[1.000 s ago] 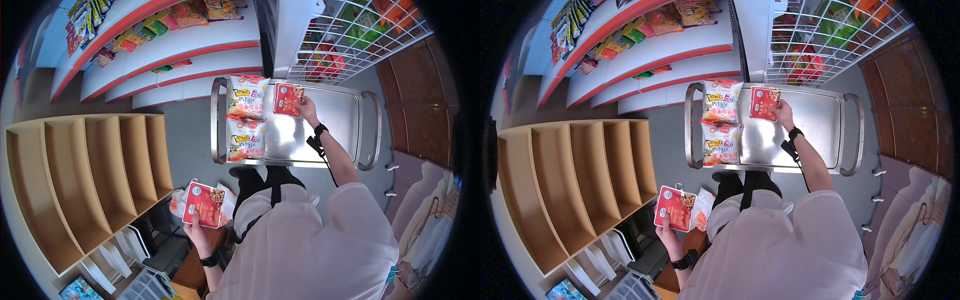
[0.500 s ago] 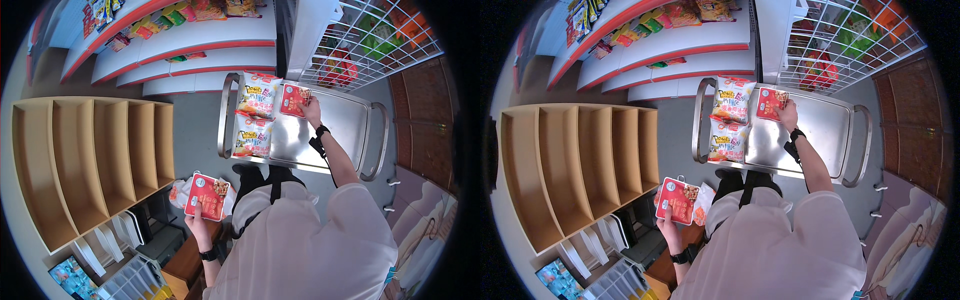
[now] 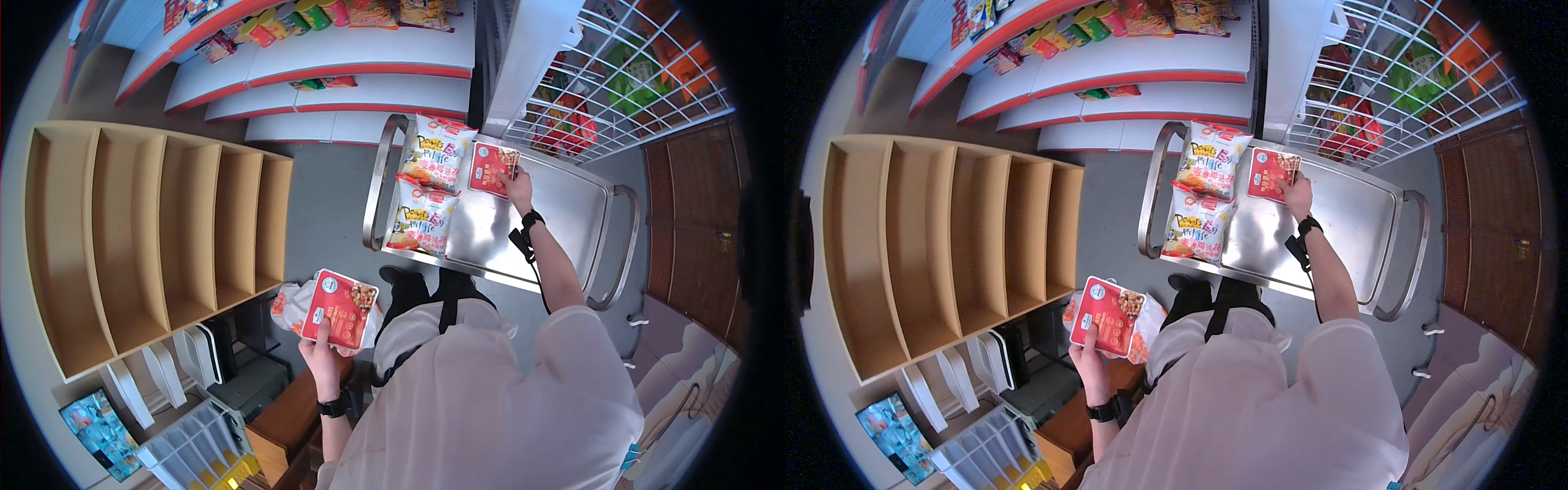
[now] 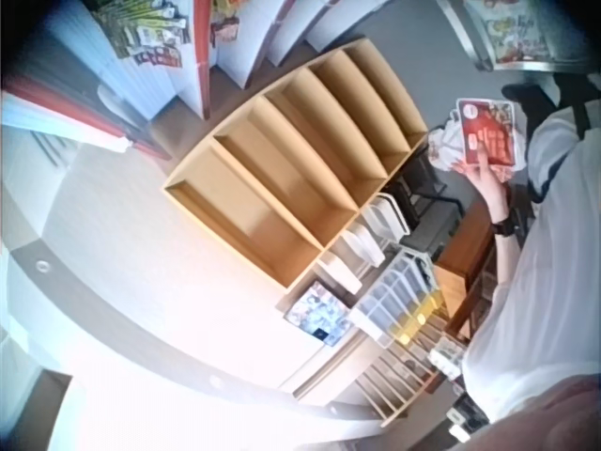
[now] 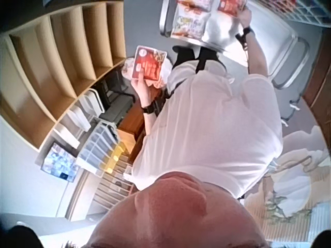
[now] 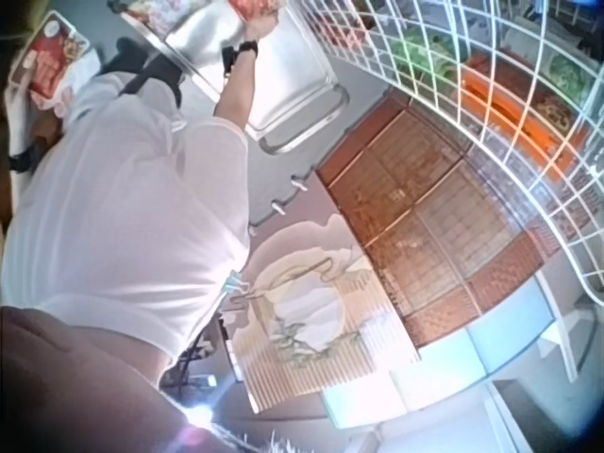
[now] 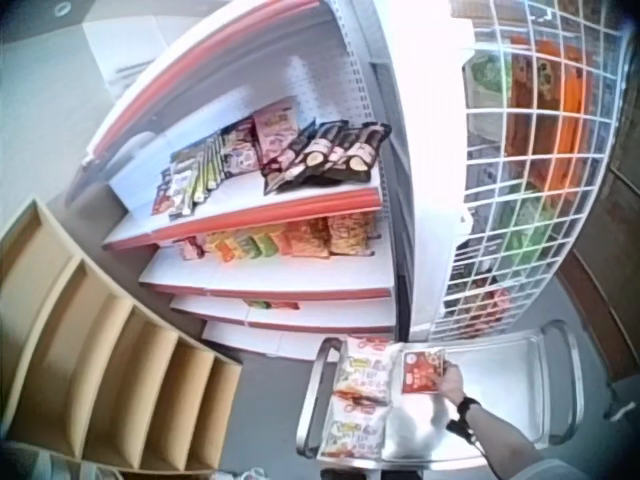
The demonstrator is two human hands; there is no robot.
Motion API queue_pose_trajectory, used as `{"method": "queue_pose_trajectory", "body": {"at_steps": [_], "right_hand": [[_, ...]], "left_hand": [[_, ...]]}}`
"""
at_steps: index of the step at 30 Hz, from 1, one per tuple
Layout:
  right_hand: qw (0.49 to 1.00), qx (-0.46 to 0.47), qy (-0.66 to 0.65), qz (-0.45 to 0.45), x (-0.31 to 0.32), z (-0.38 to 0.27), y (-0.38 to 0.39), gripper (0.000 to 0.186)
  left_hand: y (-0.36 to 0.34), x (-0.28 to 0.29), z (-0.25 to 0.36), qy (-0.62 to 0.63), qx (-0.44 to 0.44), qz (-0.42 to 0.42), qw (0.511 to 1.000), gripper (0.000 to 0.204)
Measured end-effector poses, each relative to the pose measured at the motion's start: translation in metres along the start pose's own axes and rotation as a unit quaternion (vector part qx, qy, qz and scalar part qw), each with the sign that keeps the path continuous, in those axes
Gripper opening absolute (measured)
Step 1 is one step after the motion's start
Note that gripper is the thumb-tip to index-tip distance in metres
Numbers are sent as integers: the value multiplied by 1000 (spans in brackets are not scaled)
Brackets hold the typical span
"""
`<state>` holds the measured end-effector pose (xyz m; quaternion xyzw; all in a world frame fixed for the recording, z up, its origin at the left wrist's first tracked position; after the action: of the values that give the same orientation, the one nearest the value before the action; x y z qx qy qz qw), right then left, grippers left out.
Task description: Stocking various snack packages from a cart onto retail shelving.
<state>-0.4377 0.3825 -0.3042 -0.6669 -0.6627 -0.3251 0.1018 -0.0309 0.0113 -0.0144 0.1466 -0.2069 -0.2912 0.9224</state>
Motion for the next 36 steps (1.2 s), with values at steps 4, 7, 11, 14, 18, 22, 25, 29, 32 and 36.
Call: {"method": "queue_pose_trajectory", "body": {"at_steps": [4, 7, 11, 14, 18, 22, 25, 29, 32, 36], "right_hand": [[1000, 4, 0, 5, -2, 4, -1, 50], [998, 57, -10, 7, -6, 4, -4, 50], [998, 59, 8, 20, -11, 7, -6, 51], [997, 71, -13, 12, -11, -4, 0, 51], [994, 60, -22, 88, -5, -11, 11, 50], [997, 14, 2, 73, -4, -14, 11, 50], [997, 15, 1, 72, -4, -14, 11, 48], [995, 37, -26, 87, -3, -11, 10, 35], [994, 20, -57, 92, -6, -3, 7, 28], [988, 8, -125, 92, -14, 19, -5, 25]], "left_hand": [[4, 0, 0, 6, -7, 11, 1000, 17], [10, 2, 3, 3, 4, 7, 1000, 18], [13, 3, -1, 18, 9, 7, 1000, 20], [14, 7, -7, 4, 1, 15, 1000, 21], [13, 9, -17, 17, -2, 18, 1000, 20], [18, 9, -21, 22, 1, 27, 999, 21], [20, 8, -21, 37, 7, 23, 999, 23], [23, 4, -16, 21, 8, 20, 1000, 22], [22, 1, -12, 24, 4, 9, 1000, 22], [19, 0, -12, 13, 1, 16, 1000, 18]]}}
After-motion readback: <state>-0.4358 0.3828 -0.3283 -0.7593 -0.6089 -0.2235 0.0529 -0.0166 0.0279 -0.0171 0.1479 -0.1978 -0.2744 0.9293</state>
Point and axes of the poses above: each hand's wrist, its own y-axis away from the middle knuckle, its own x-axis out of the back of the hand, z = x × y, the point moved 4 cm from there along -y, towards the middle knuckle, and after that the axes turned 9 degrees about -y, right-handed, at the moved point
